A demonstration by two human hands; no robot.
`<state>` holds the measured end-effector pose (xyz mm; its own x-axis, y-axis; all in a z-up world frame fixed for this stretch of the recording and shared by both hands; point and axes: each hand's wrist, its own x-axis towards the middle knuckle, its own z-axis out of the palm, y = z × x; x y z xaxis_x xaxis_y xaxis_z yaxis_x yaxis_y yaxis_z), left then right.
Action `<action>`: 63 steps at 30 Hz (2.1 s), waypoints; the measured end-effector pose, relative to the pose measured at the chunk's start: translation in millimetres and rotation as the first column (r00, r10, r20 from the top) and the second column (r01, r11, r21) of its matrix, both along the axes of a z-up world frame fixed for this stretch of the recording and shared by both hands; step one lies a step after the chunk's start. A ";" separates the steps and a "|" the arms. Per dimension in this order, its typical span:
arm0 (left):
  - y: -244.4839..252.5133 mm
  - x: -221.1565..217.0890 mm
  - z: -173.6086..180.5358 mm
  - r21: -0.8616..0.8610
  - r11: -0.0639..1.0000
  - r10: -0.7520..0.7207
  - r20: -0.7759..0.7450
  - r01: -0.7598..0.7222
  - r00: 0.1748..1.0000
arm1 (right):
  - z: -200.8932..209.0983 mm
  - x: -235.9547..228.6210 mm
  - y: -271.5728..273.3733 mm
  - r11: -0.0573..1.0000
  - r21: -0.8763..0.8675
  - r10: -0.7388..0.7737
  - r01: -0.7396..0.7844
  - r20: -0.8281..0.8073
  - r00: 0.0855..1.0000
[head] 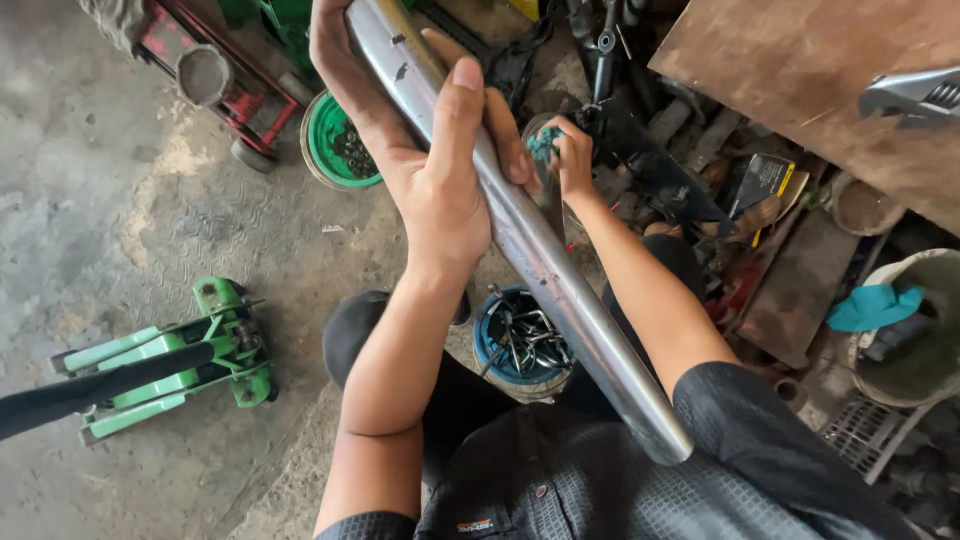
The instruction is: The person sits on the floor and cleans small mechanical parts using a blue cloth. They pick up parts from a yellow bucket, wipe them, and place them back. Later, they clean a long metal rod with the same cloth.
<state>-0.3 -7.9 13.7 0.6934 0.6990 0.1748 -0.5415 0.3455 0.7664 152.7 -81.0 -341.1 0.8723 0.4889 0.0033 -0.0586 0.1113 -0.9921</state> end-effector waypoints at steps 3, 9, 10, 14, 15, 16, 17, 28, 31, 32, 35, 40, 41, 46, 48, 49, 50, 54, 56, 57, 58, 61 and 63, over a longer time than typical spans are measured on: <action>3.6 -3.7 -5.3 0.098 0.994 -0.043 0.055 0.037 0.998 | 22.9 0.6 1.5 0.992 -0.070 0.108 -0.105 0.034 0.994; 3.1 -2.1 -3.4 0.126 0.990 -0.060 0.025 0.057 0.998 | 212.2 -61.8 -32.6 0.874 0.153 0.472 -0.462 -0.037 0.881; 2.5 0.5 2.3 0.098 0.994 -0.047 0.010 0.046 0.999 | 236.8 -74.7 -36.4 0.918 0.170 0.326 -0.358 0.191 0.926; 4.0 0.5 1.9 0.084 0.995 -0.052 0.021 0.050 0.998 | 194.1 -83.5 -22.2 0.896 0.410 -0.030 -0.169 0.436 0.900; 4.1 -1.7 -0.7 0.085 0.995 -0.054 0.015 0.053 0.998 | 157.9 -70.2 -15.3 0.896 0.412 -0.032 -0.164 0.430 0.902; 5.1 -3.5 -2.8 0.078 0.996 -0.054 0.017 0.053 0.998 | 122.1 -56.3 -6.7 0.938 0.328 -0.045 -0.109 0.429 0.902; 6.2 -5.6 -4.4 0.070 0.996 -0.054 0.019 0.052 0.998 | 86.7 -42.9 2.2 0.969 0.242 -0.056 -0.055 0.428 0.902; 2.1 -5.2 -8.1 0.103 0.993 -0.060 0.065 0.053 0.996 | -76.8 7.8 12.4 0.998 0.054 -0.041 0.037 0.083 0.996; 6.0 -2.9 -12.5 0.132 0.990 -0.068 0.071 0.058 0.995 | -43.7 -38.0 5.9 0.942 0.188 -0.223 0.277 -0.265 0.938; 6.5 -2.8 -13.8 0.145 0.987 -0.073 0.071 0.062 0.995 | -29.2 -57.2 0.8 0.883 0.234 -0.270 0.406 -0.453 0.850; 3.8 1.9 -10.0 0.132 0.991 -0.018 0.038 0.012 0.999 | -27.0 -54.9 -4.8 0.833 0.246 -0.190 0.496 -0.716 0.672; 8.7 4.1 -18.4 0.196 0.979 -0.074 0.089 0.055 0.993 | -92.6 26.8 39.1 0.648 0.169 0.432 0.743 -0.885 -0.175; 8.0 4.1 -18.6 0.199 0.979 -0.062 0.081 0.045 0.995 | -108.8 35.9 45.9 0.621 0.098 0.573 0.778 -0.734 -0.365; 12.0 8.5 -9.3 0.139 0.990 -0.009 0.063 0.000 0.998 | -74.1 25.2 52.3 0.617 0.154 0.611 0.771 -0.712 -0.347; 16.3 7.6 -15.3 0.198 0.980 -0.053 0.091 0.034 0.994 | -67.9 36.8 42.4 0.590 0.196 0.637 0.784 -0.709 -0.302; 20.6 9.3 -21.3 0.212 0.976 -0.067 0.102 0.044 0.993 | -70.0 48.3 39.5 0.571 0.221 0.652 0.791 -0.707 -0.273; 20.8 5.2 -28.3 0.215 0.976 -0.062 0.089 0.042 0.994 | -75.9 44.2 34.0 0.568 0.221 0.655 0.793 -0.704 -0.273; 20.5 0.6 -30.2 0.105 0.989 -0.116 0.123 0.103 0.986 | -182.7 50.0 16.3 0.545 0.266 0.694 0.795 -0.675 -0.250; 16.4 5.2 -14.9 0.236 0.971 -0.072 0.104 0.046 0.992 | -277.6 67.8 60.0 0.532 0.307 0.720 0.789 -0.655 -0.230; 15.6 2.9 -15.0 0.231 0.972 -0.071 0.103 0.046 0.992 | -290.5 65.4 60.5 0.533 0.304 0.717 0.790 -0.658 -0.231; 15.4 4.0 -15.0 0.209 0.976 -0.081 0.112 0.056 0.990 | -300.5 75.1 61.4 0.561 0.317 0.658 0.764 -0.732 -0.179; 14.7 12.4 -8.3 0.206 0.978 -0.049 0.117 0.024 0.992 | -231.9 71.9 45.8 0.595 0.378 0.534 0.709 -0.845 0.003; 15.3 12.3 -5.9 0.220 0.975 0.000 0.102 -0.022 0.995 | -172.2 28.1 47.0 0.613 0.433 0.384 0.660 -0.894 0.230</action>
<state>11.9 7.4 7.8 0.6568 0.6430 0.3938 -0.6225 0.1676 0.7645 180.8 -34.0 -513.2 0.5257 0.6328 -0.5686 -0.6491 0.7303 0.2126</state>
